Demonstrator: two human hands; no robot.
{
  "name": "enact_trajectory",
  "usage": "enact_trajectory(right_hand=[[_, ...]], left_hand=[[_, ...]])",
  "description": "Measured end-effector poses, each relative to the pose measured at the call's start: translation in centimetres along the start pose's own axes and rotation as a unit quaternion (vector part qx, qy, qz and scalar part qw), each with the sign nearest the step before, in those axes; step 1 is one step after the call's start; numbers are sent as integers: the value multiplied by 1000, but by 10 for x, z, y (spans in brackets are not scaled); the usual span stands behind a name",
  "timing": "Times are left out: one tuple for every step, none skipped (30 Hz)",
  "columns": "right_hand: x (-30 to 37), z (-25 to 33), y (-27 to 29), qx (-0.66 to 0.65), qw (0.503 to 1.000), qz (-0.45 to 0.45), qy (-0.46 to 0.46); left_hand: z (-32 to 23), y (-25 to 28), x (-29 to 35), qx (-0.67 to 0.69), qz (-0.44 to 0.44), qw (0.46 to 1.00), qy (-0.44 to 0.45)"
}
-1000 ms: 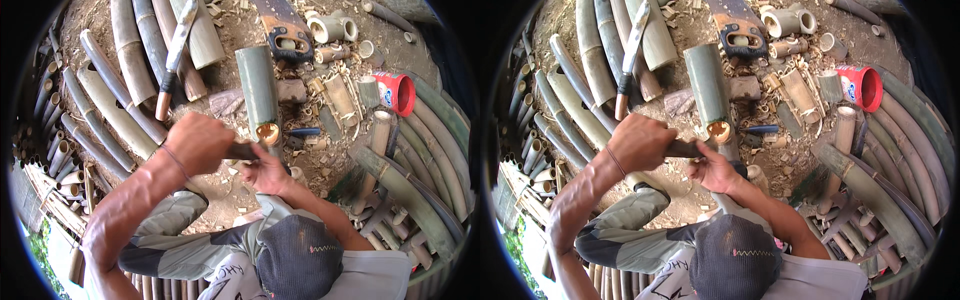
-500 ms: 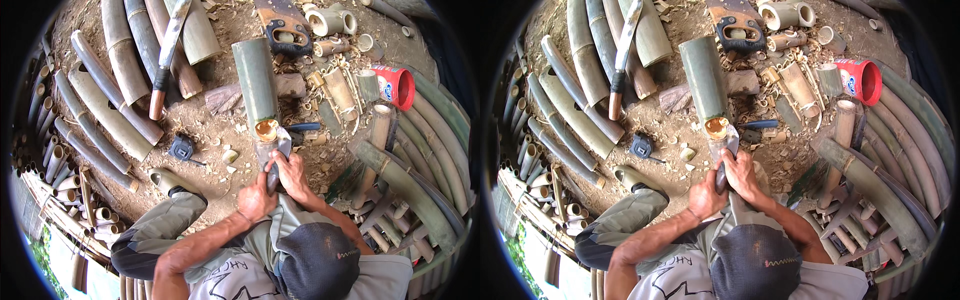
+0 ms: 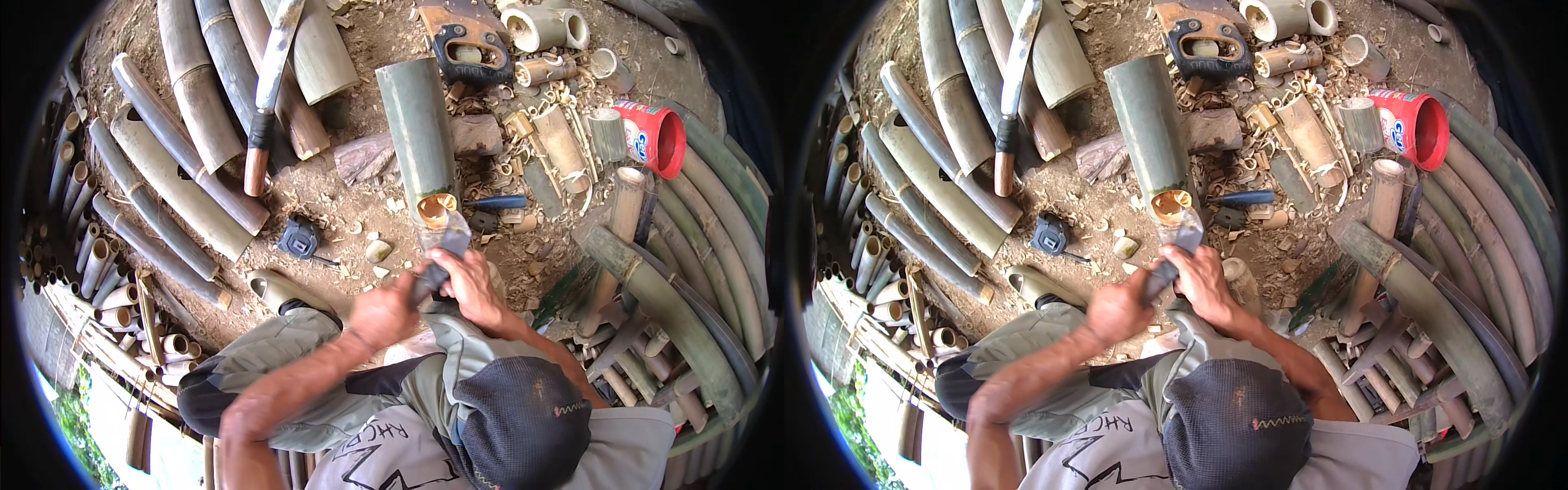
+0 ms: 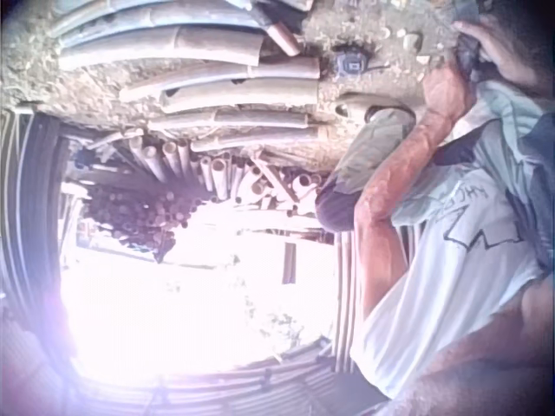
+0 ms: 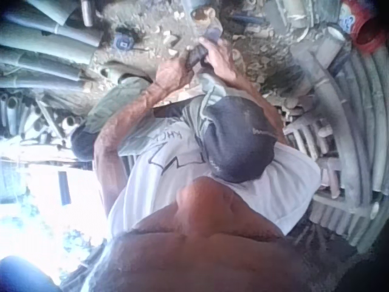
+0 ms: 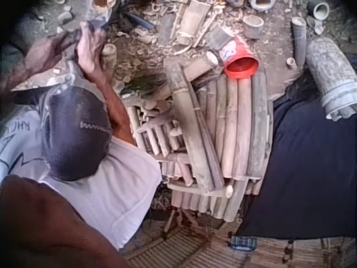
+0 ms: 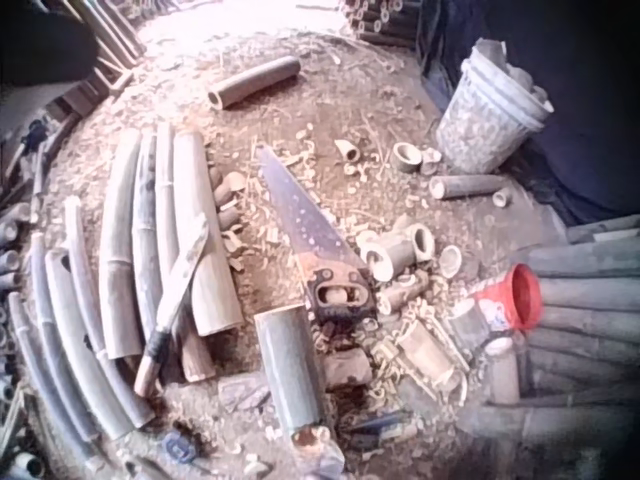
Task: The person sits on the ground and uses a chisel to carve the interior of a bamboo segment. They repeatedly scrape the inside walls to smooth the surface and remove material. The person occasionally switches to a knife to split a bamboo piece and then returns to chiseling the interior of the segments.
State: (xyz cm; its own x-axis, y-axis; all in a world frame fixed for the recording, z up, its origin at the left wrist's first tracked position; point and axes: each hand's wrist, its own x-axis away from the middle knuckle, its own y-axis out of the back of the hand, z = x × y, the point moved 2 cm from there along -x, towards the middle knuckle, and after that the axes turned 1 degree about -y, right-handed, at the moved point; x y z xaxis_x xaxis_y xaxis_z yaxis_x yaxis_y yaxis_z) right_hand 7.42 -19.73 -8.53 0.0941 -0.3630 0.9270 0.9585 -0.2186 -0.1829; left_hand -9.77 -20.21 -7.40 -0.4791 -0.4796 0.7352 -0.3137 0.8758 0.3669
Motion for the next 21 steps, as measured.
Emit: enact_trajectory(right_hand=[[-1, -5, 6, 67, 997, -13, 41], [-7, -17, 18, 131, 987, -30, 84], [-10, -23, 25, 198, 972, -46, 121], [-8, -25, 20, 79, 995, 1, 66], [-6, -26, 11, -43, 998, 50, 9], [-6, -27, 4, -167, 981, 90, -45], [-11, -27, -9, -317, 921, 195, -116], [-21, -24, -21, -344, 900, 242, -112], [-30, -22, -32, -371, 874, 291, -114], [-34, -15, -34, -376, 879, 270, -119], [-32, -3, -41, -379, 880, 256, -130], [-30, 1, -42, -382, 882, 240, -135], [-31, 0, -38, -345, 899, 233, -135], [-33, -5, -33, -311, 914, 223, -134], [-34, -8, -28, -276, 928, 211, -133], [-22, 7, -28, -220, 956, 137, -138], [-16, 6, -25, -150, 976, 103, -120], [-12, 6, -18, -80, 990, 66, -96], [-8, 5, -11, -7, 997, 28, -73], [-8, -4, 1, 136, 989, 21, 57], [-7, -7, 7, 193, 973, -9, 124]], left_hand=[[-16, -24, 0, 9, -24, 1000, -4], [-33, -25, -1, 19, -44, 999, 8], [-43, -22, 0, 35, -63, 997, 23], [-29, -17, 3, -15, -52, 998, -11], [-11, 6, 6, -99, -56, 993, -41], [-4, 46, 0, -208, -33, 974, -85], [-5, 84, -1, -301, -10, 949, -89], [-12, 118, -7, -340, 6, 933, -120], [-17, 145, -19, -358, 65, 925, -106], [-19, 169, -41, -333, 155, 926, -89], [-6, 175, -54, -315, 148, 930, -118], [6, 175, -60, -286, 167, 937, -115], [16, 173, -65, -256, 185, 942, -117], [27, 161, -64, -218, 183, 953, -107], [37, 142, -59, -181, 180, 962, -97], [47, 117, -51, -115, 133, 979, -105], [53, 85, -38, -40, 106, 990, -86], [44, 60, -25, 14, 69, 996, -61], [36, 29, -16, 53, 34, 997, -42], [24, 7, -13, 110, 52, 993, 8], [2, -9, -8, 165, -18, 986, 16]])
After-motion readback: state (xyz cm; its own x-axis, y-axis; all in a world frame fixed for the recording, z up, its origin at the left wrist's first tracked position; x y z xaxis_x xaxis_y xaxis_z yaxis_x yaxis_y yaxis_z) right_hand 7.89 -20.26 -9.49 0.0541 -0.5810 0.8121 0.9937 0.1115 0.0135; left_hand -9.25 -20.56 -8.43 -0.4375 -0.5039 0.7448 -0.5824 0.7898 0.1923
